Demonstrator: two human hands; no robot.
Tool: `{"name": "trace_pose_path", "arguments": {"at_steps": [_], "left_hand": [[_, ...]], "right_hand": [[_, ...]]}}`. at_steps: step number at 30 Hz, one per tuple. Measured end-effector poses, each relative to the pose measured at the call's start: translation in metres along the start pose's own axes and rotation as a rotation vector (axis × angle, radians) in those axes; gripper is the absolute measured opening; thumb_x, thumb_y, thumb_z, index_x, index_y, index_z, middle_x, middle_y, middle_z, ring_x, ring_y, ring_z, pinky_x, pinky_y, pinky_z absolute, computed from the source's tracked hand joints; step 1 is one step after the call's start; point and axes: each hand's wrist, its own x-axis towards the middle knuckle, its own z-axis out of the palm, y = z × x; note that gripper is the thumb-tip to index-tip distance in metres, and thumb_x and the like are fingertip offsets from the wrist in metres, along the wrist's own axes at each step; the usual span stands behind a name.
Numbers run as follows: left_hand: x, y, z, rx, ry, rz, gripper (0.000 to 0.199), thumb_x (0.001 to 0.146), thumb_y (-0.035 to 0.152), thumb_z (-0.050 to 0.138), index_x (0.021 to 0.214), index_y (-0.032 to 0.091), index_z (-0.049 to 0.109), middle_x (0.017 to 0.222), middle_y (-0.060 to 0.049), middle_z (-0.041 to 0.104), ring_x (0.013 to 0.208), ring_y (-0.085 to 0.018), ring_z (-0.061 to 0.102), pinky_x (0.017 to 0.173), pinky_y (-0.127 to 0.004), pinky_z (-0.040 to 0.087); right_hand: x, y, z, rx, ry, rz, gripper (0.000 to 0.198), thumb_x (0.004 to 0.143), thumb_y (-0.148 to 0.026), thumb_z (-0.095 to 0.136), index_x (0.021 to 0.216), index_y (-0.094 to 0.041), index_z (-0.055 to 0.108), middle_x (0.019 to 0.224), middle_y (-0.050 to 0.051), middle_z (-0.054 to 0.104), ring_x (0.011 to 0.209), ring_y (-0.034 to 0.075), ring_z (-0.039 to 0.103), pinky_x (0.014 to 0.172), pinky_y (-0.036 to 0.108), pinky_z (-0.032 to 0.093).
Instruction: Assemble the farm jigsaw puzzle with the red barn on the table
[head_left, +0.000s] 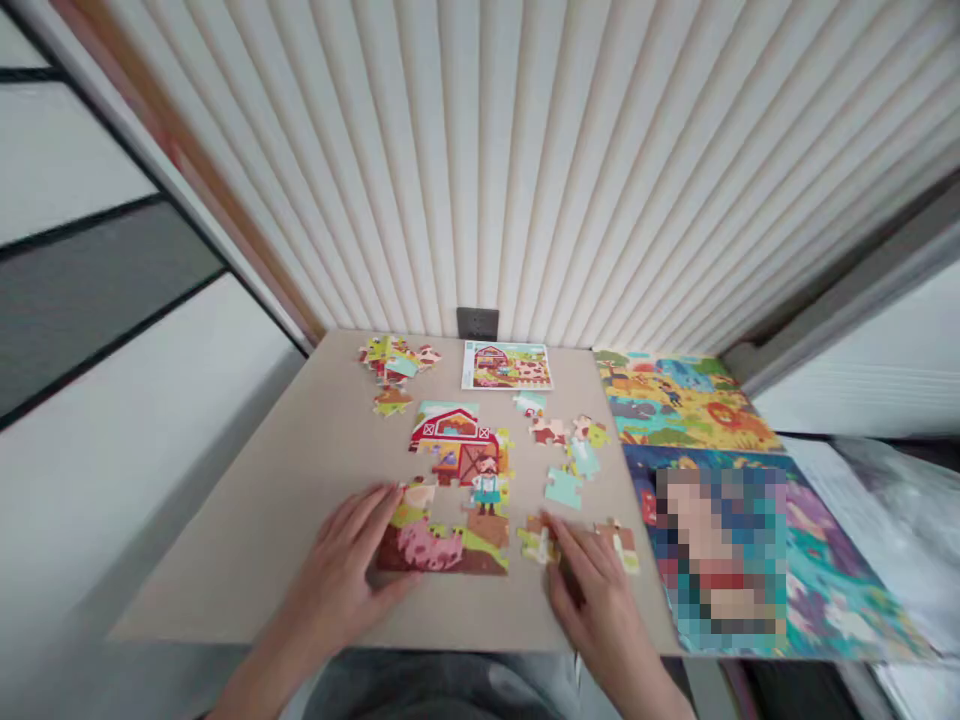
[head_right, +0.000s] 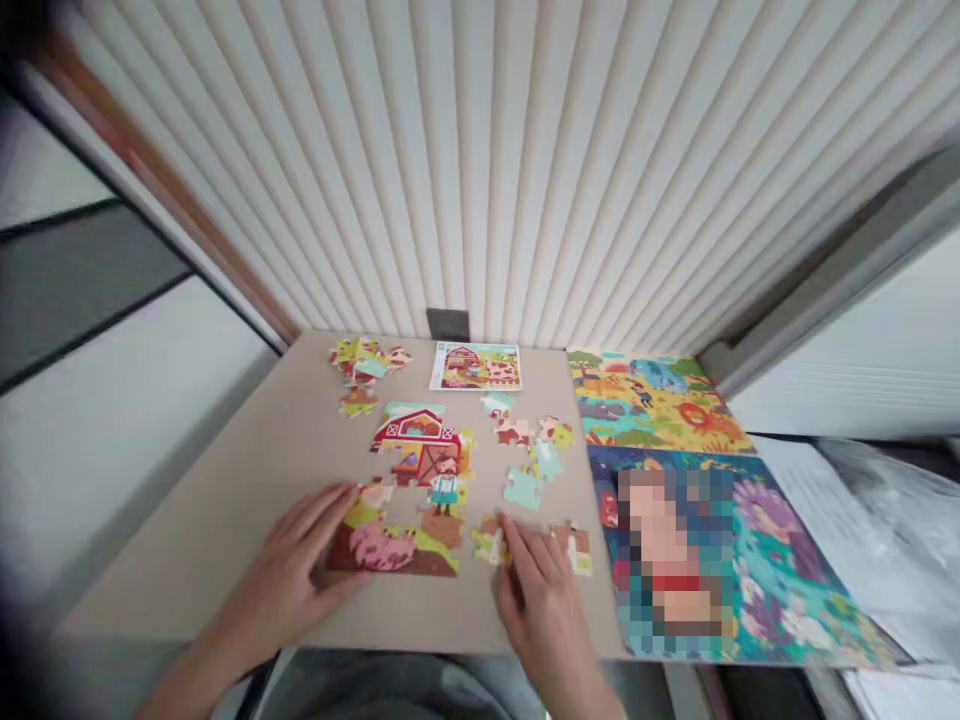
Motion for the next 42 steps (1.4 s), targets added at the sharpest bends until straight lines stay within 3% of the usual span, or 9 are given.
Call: {"name": "trace_pose_path", "arguments": {"at_steps": [8,16,25,31,42], "left_hand": [[-0.003,0.004,0.001,-0.049,0.02,-0.034,0.089,0.092,0.059,0.071,0.165,0.024,0.033,0.158,-0.014,0.052,0.145,-0.037,0.047,0.12,-0.052,0.042],[-0.001,0.014,0.002,-0.045,0.029,-0.061,0.084,0.094,0.058,0.069,0.162,0.021,0.036,0.154,-0.015,0.052,0.146,-0.038,0.045,0.121,-0.056,0.041],[0.0,0.014,0.003,-0.034,0.042,-0.067,0.088,0.095,0.059,0.067,0.165,0.022,0.03,0.153,-0.016,0.052,0.144,-0.038,0.046,0.121,-0.056,0.04],[0.0,0.015,0.003,-0.04,0.052,-0.073,0.088,0.094,0.058,0.068,0.165,0.022,0.031,0.154,-0.015,0.053,0.145,-0.039,0.047,0.12,-0.057,0.041],[-0.001,0.015,0.003,-0.024,0.04,-0.062,0.09,0.095,0.058,0.068,0.166,0.02,0.029,0.154,-0.016,0.052,0.145,-0.038,0.046,0.122,-0.057,0.039]], "right_hand": [[0.001,0.011,0.001,-0.054,0.04,-0.033,0.059,0.102,-0.028,0.062,0.159,-0.03,0.047,0.143,0.01,0.066,0.13,0.033,0.064,0.118,0.061,0.045],[0.014,0.006,-0.019,0.005,-0.101,-0.09,0.062,0.101,-0.024,0.061,0.161,-0.032,0.045,0.143,0.008,0.066,0.13,0.029,0.062,0.111,0.05,0.053],[0.017,-0.004,-0.011,-0.041,-0.172,-0.086,0.064,0.1,-0.02,0.059,0.161,-0.031,0.043,0.146,0.009,0.061,0.133,0.029,0.057,0.112,0.053,0.051],[0.02,-0.01,-0.002,-0.073,-0.105,-0.049,0.057,0.1,-0.036,0.068,0.155,-0.03,0.052,0.142,0.01,0.063,0.13,0.032,0.059,0.108,0.054,0.052],[0.026,-0.021,0.005,-0.042,-0.05,0.046,0.053,0.096,-0.027,0.069,0.148,-0.028,0.058,0.139,0.009,0.065,0.125,0.032,0.06,0.106,0.053,0.052]]}}
